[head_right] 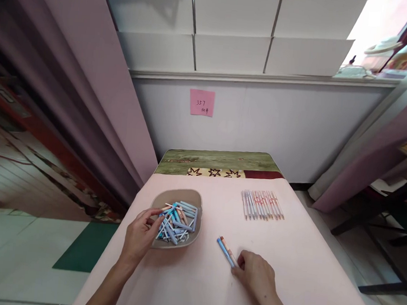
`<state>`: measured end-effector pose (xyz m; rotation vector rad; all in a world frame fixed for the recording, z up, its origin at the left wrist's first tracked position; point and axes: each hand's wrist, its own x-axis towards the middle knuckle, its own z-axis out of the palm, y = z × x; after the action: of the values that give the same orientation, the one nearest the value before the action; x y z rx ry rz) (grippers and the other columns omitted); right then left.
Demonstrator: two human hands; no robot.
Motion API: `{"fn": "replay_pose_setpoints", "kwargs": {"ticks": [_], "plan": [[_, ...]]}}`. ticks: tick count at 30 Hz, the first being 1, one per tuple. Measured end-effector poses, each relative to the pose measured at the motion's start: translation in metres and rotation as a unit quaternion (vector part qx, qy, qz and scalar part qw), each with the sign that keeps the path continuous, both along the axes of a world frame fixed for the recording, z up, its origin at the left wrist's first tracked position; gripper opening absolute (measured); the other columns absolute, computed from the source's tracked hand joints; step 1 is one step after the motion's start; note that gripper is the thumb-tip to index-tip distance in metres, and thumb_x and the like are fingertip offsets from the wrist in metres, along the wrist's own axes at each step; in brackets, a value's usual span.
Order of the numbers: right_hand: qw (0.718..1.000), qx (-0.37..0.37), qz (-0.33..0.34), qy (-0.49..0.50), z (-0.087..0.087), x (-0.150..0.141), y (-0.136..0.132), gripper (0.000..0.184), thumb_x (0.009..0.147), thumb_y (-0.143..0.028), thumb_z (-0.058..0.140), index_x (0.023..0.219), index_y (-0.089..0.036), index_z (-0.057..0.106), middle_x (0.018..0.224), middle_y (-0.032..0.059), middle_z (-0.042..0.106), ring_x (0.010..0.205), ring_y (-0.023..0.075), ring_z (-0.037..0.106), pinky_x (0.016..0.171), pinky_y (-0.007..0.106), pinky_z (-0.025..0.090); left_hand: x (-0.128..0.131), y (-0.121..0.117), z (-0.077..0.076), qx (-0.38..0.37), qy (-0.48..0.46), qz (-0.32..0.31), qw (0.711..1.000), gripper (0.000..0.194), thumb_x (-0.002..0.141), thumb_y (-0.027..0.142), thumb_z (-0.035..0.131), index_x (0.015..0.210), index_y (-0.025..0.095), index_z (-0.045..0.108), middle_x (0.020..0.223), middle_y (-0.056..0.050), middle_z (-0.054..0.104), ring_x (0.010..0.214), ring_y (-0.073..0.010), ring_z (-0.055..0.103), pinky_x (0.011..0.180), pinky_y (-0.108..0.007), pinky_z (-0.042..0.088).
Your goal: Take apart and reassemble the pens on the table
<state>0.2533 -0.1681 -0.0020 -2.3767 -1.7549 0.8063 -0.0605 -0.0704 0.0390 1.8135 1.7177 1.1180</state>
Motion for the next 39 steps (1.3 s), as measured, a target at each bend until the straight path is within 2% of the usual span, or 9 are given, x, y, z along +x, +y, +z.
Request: {"fn": "replay_pose_setpoints", "kwargs": {"ticks": [5, 8, 10, 13, 19, 21, 26, 34, 39], "plan": [[0.987, 0.105, -0.041, 0.111, 0.025, -0.01, 0.014, 0.02, 0.078, -0.041, 0.056, 0.071, -0.023, 0.062, 0.067, 0.0012, 0.066, 0.063, 0.0182, 0.059, 0.053, 0.025, 0.032, 0.015, -0.01, 0.013, -0.112, -0.206, -0.011, 0.972, 0.031, 0.07, 0.043, 0.07, 0.089, 0.019, 0.071, 0.09, -0.005, 0.071, 0.062, -0.0144, 0.059, 0.059, -0.026, 0.045], [0.923, 0.138, -0.016, 0.359, 0.047, -0.041, 0.033, 0.029, 0.082, -0.048, 0.054, 0.077, -0.02, 0.061, 0.067, 0.0022, 0.065, 0.064, 0.0169, 0.06, 0.059, 0.025, 0.041, 0.041, -0.013, 0.019, -0.212, -0.367, -0.1, 0.9, 0.039, 0.064, 0.039, 0.077, 0.097, 0.017, 0.071, 0.094, -0.009, 0.073, 0.074, -0.0168, 0.063, 0.058, -0.022, 0.043], [0.855, 0.111, 0.014, 0.507, 0.058, -0.066, 0.046, 0.036, 0.081, -0.053, 0.057, 0.083, -0.017, 0.063, 0.067, 0.0021, 0.064, 0.062, 0.015, 0.057, 0.06, 0.025, 0.043, 0.056, -0.013, 0.023, -0.258, -0.425, -0.144, 0.856, 0.045, 0.064, 0.036, 0.079, 0.103, 0.016, 0.07, 0.094, -0.01, 0.073, 0.071, -0.015, 0.062, 0.054, -0.02, 0.039], [0.785, 0.068, 0.032, 0.615, 0.066, -0.094, 0.057, 0.041, 0.077, -0.056, 0.063, 0.084, -0.015, 0.064, 0.064, -0.0007, 0.059, 0.056, 0.0104, 0.05, 0.056, 0.023, 0.04, 0.064, -0.01, 0.027, -0.261, -0.491, -0.125, 0.822, 0.038, 0.065, 0.033, 0.078, 0.097, 0.014, 0.071, 0.086, -0.009, 0.073, 0.059, -0.0093, 0.056, 0.052, -0.019, 0.037], [0.73, -0.048, 0.03, 0.681, 0.06, -0.112, 0.066, 0.051, 0.08, -0.062, 0.058, 0.082, -0.012, 0.067, 0.059, -0.0004, 0.059, 0.045, 0.007, 0.05, 0.049, 0.02, 0.036, 0.051, -0.006, 0.03, -0.223, -0.552, -0.081, 0.799, 0.027, 0.062, 0.028, 0.08, 0.083, 0.013, 0.071, 0.078, -0.008, 0.073, 0.066, -0.0136, 0.062, 0.06, -0.022, 0.044], [0.731, -0.051, 0.01, 0.681, 0.056, -0.116, 0.069, 0.052, 0.077, -0.062, 0.061, 0.083, -0.011, 0.069, 0.061, 0.0018, 0.063, 0.047, 0.0082, 0.054, 0.05, 0.02, 0.037, 0.05, -0.005, 0.028, -0.206, -0.552, -0.066, 0.805, 0.027, 0.061, 0.027, 0.08, 0.082, 0.013, 0.071, 0.076, -0.007, 0.073, 0.064, -0.0128, 0.061, 0.06, -0.022, 0.044], [0.78, 0.063, -0.035, 0.621, 0.045, -0.131, 0.073, 0.049, 0.072, -0.061, 0.067, 0.078, -0.012, 0.07, 0.063, 0.0044, 0.067, 0.055, 0.0124, 0.059, 0.053, 0.021, 0.04, 0.051, -0.002, 0.018, -0.172, -0.55, -0.023, 0.817, 0.028, 0.063, 0.03, 0.079, 0.084, 0.012, 0.072, 0.078, -0.007, 0.073, 0.064, -0.0123, 0.059, 0.06, -0.023, 0.045], [0.839, 0.208, -0.018, 0.502, 0.033, -0.138, 0.075, 0.037, 0.066, -0.05, 0.075, 0.074, -0.016, 0.065, 0.06, 0.0004, 0.063, 0.055, 0.0125, 0.052, 0.052, 0.022, 0.04, 0.049, 0.004, 0.006, -0.144, -0.519, 0.014, 0.843, 0.029, 0.059, 0.032, 0.08, 0.078, 0.012, 0.075, 0.076, -0.008, 0.071, 0.07, -0.0165, 0.063, 0.065, -0.025, 0.046], [0.825, 0.097, -0.022, 0.556, 0.038, -0.136, 0.076, 0.052, 0.078, -0.066, 0.053, 0.085, -0.015, 0.064, 0.05, -0.0029, 0.054, 0.041, 0.0093, 0.043, 0.042, 0.021, 0.031, 0.048, 0.003, 0.01, -0.161, -0.539, -0.004, 0.826, 0.028, 0.062, 0.031, 0.079, 0.083, 0.012, 0.074, 0.076, -0.007, 0.071, 0.067, -0.0139, 0.061, 0.065, -0.025, 0.047]]}}
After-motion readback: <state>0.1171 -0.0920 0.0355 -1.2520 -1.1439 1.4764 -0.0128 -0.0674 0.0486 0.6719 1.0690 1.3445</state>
